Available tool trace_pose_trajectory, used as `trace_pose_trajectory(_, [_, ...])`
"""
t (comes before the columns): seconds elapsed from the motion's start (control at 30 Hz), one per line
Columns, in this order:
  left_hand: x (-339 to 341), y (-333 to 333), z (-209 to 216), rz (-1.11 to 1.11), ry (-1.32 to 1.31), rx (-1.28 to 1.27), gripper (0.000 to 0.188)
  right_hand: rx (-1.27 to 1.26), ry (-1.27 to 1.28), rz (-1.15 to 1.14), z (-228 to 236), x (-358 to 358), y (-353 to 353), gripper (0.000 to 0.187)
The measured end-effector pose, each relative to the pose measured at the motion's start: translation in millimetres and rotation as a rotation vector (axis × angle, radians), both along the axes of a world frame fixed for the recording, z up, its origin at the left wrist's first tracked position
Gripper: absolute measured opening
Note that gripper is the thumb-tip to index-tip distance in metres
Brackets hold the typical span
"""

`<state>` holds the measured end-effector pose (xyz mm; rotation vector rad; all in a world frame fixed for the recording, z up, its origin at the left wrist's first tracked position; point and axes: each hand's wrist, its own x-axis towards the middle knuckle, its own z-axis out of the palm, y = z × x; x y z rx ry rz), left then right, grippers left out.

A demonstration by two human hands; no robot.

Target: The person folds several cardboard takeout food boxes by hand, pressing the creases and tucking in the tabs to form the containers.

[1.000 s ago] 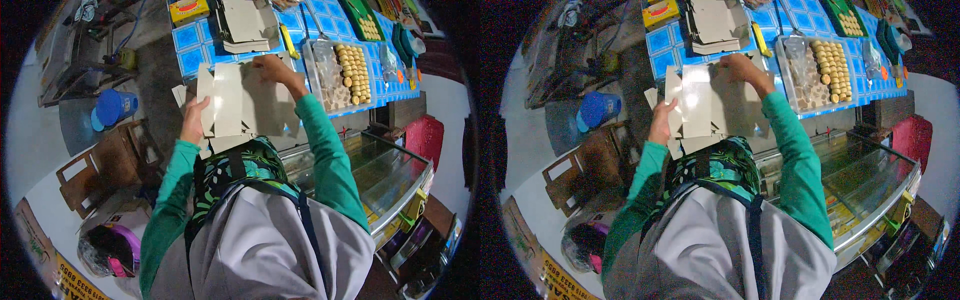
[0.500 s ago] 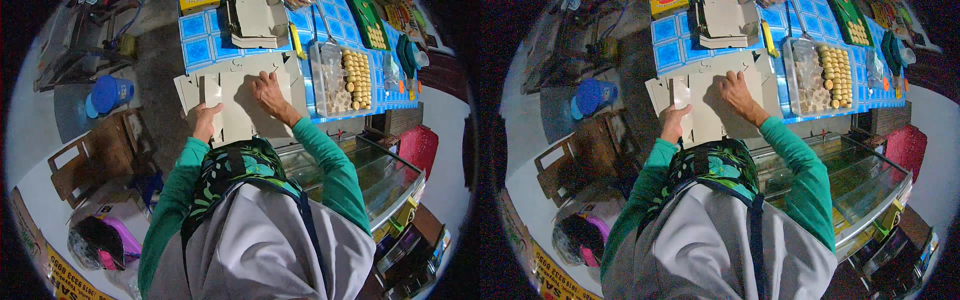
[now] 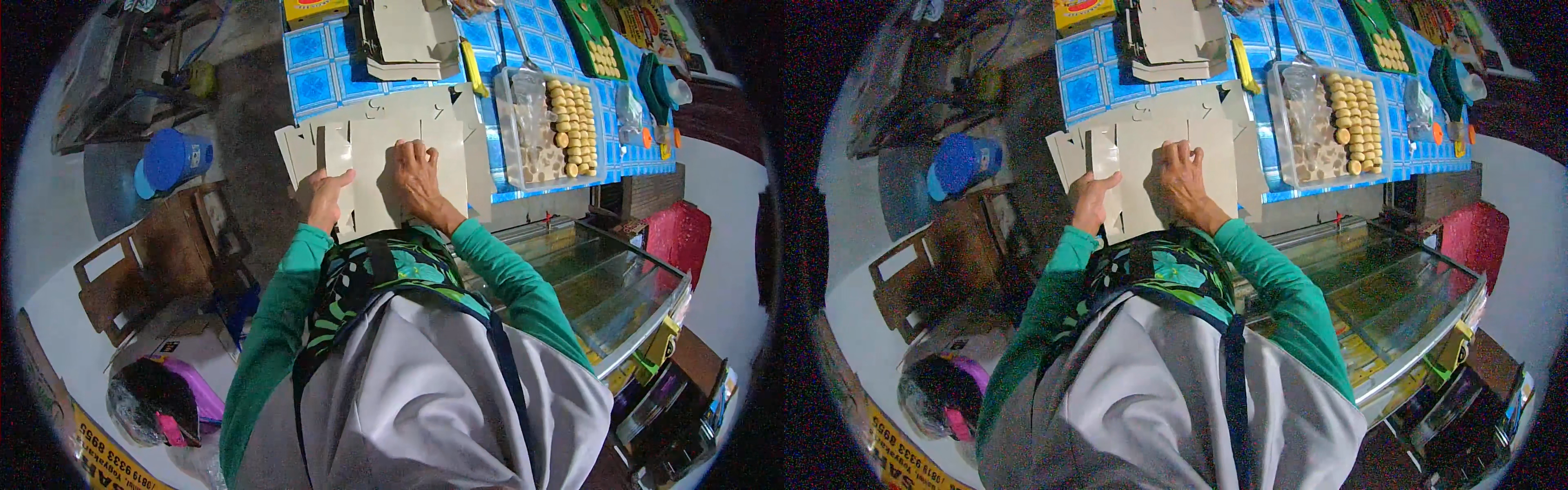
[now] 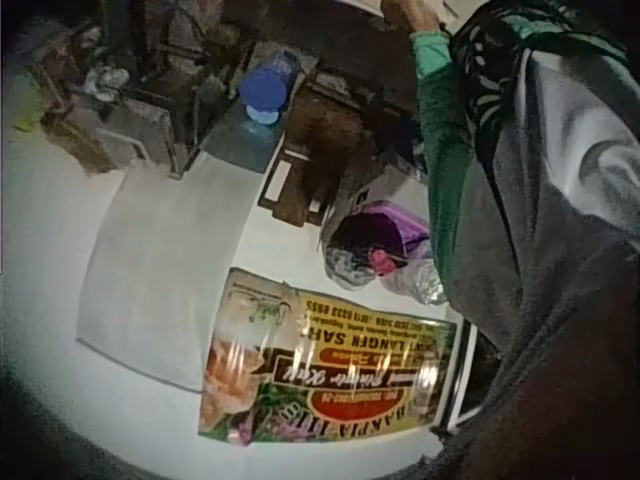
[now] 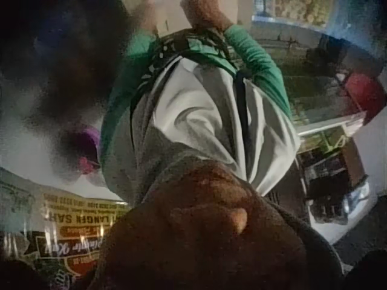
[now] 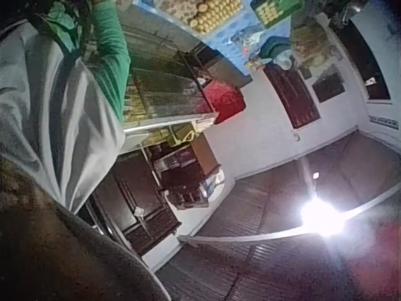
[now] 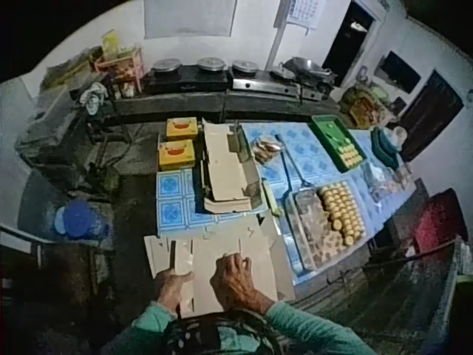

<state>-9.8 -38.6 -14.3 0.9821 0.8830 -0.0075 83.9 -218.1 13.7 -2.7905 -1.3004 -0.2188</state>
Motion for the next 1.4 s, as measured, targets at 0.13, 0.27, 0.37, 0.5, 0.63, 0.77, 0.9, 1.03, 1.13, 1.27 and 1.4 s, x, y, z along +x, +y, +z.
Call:
trace_pose_trajectory(0.13, [-2.4,0.2,39.7,-0.004,-0.005,0.047,0.027,0.03,0.165,-0.003,13.4,29.0,3.6,0.036])
trace_pose_trajectory(0.27, [-9.8,2.9,15.0,-0.027,-0.127,-0.156,0.025,0.506,0.44,0.231,34.5,80.9,36.5,0.038])
trace_pose_trajectory(0.37, [3.9,10.1,45.5,-0.098,-0.057,-0.136,0.025,0.08,0.338,0.351,23.6,96.0,45.7,0.028])
trace_pose_trajectory(0.5, [15.2,41.4,-1.3,-0.147,0.034,-0.185,0.027,-0.021,0.272,0.456,26.4,73.6,64.4,0.021])
trace_pose_trajectory(0.63, [29.7,31.0,-4.1,-0.052,-0.117,0.032,0.024,-0.019,0.041,0.331,-4.4,22.3,45.9,0.02])
trace_pose_trajectory(0.77, [28.4,30.6,-16.7,-0.109,-0.015,-0.051,0.053,0.069,0.146,0.228,-3.9,-2.0,39.2,0.04])
trace_pose_trajectory(0.9, [24.9,43.8,-56.4,-0.072,0.014,-0.048,0.072,-0.087,0.176,0.137,28.7,-10.7,69.8,0.058])
trace_pose_trajectory(1.03, [31.3,28.8,-10.1,-0.061,0.029,0.079,0.049,0.014,-0.012,0.121,-1.2,-6.8,51.6,0.06])
trace_pose_trajectory(1.13, [24.6,23.8,17.2,0.014,-0.024,0.024,0.022,-0.133,0.084,0.022,-0.8,-12.1,27.4,0.06])
trace_pose_trajectory(1.27, [20.8,25.5,-19.7,0.093,0.01,0.106,0.026,-0.191,0.126,0.003,2.8,-12.0,21.2,0.066])
trace_pose_trajectory(1.4, [21.0,20.6,-7.8,0.238,-0.224,0.233,0.026,-0.146,0.367,-0.1,11.3,6.2,26.1,0.049])
